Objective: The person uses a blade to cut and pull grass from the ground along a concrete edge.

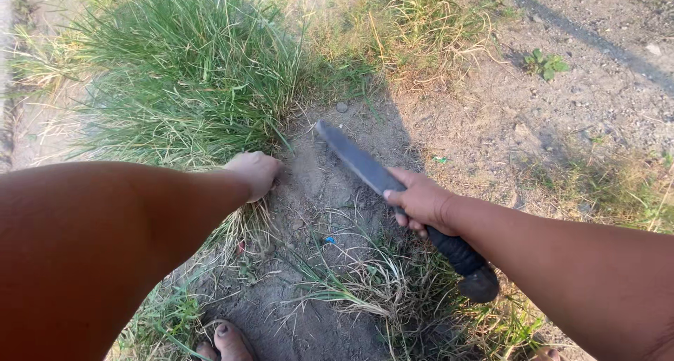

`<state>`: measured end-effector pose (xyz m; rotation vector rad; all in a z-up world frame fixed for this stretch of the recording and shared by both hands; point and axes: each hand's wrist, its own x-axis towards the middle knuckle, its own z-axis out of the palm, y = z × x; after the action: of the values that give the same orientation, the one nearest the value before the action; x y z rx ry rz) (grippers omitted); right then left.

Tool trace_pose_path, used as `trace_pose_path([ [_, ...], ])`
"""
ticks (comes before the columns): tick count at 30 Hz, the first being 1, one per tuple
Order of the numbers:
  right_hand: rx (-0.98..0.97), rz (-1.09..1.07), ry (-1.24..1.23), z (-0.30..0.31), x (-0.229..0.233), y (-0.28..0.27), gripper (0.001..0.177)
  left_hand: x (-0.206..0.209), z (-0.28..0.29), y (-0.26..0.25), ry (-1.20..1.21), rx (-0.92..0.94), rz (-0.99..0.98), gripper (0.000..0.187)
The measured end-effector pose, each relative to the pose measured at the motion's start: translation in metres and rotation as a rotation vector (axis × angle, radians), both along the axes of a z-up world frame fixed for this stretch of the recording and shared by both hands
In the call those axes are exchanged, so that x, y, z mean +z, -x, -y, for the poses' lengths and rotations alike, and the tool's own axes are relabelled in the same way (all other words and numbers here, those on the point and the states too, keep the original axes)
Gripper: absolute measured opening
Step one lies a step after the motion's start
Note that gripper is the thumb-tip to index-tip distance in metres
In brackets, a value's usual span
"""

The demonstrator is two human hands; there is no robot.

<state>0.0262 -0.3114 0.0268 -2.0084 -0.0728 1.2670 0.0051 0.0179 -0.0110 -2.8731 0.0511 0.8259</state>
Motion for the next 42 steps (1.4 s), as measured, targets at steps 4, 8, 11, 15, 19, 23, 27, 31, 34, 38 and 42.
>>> trace_pose_path([
  [4,-0.306,0.137,-0.103,-0.017,-0.005,0.012,0.066,-0.007,-0.008,-0.001,0.014,0.04,0.122,0.021],
  [8,0.207,-0.038,0.084,-0.019,-0.012,0.044,0.072,0.016,0.003,-0.001,0.049,0.142,0.065,0.024],
  [11,0.234,-0.011,0.106,-0.012,-0.005,0.024,0.073,0.026,0.0,0.002,0.024,0.127,0.044,0.033],
  [15,-0.202,0.081,-0.044,-0.018,-0.003,0.01,0.07,0.018,-0.003,0.002,0.035,0.122,0.065,0.029],
  [19,0.23,-0.004,0.086,-0.035,-0.012,0.042,0.066,0.013,-0.009,-0.001,0.043,0.121,0.072,0.025],
  [23,0.269,-0.036,0.1,-0.03,-0.01,0.034,0.07,0.02,-0.026,-0.002,0.03,0.168,0.067,0.025],
  [27,-0.125,0.081,0.01,-0.024,-0.009,0.007,0.067,0.039,-0.047,0.017,-0.029,0.24,0.029,0.023],
  [31,-0.251,0.086,-0.027,-0.043,-0.026,0.031,0.07,0.062,-0.024,0.035,-0.115,-0.022,-0.088,0.027],
  [34,0.021,-0.106,0.022,-0.042,-0.029,0.036,0.069,0.068,0.01,0.038,-0.233,-0.098,-0.239,0.03],
  [38,0.015,0.009,0.081,-0.027,-0.02,0.011,0.064,0.039,0.033,0.039,0.059,-0.209,0.073,0.035],
  [42,-0.153,0.044,0.017,-0.028,-0.013,0.007,0.055,0.009,0.035,0.013,0.05,-0.02,0.051,0.045],
])
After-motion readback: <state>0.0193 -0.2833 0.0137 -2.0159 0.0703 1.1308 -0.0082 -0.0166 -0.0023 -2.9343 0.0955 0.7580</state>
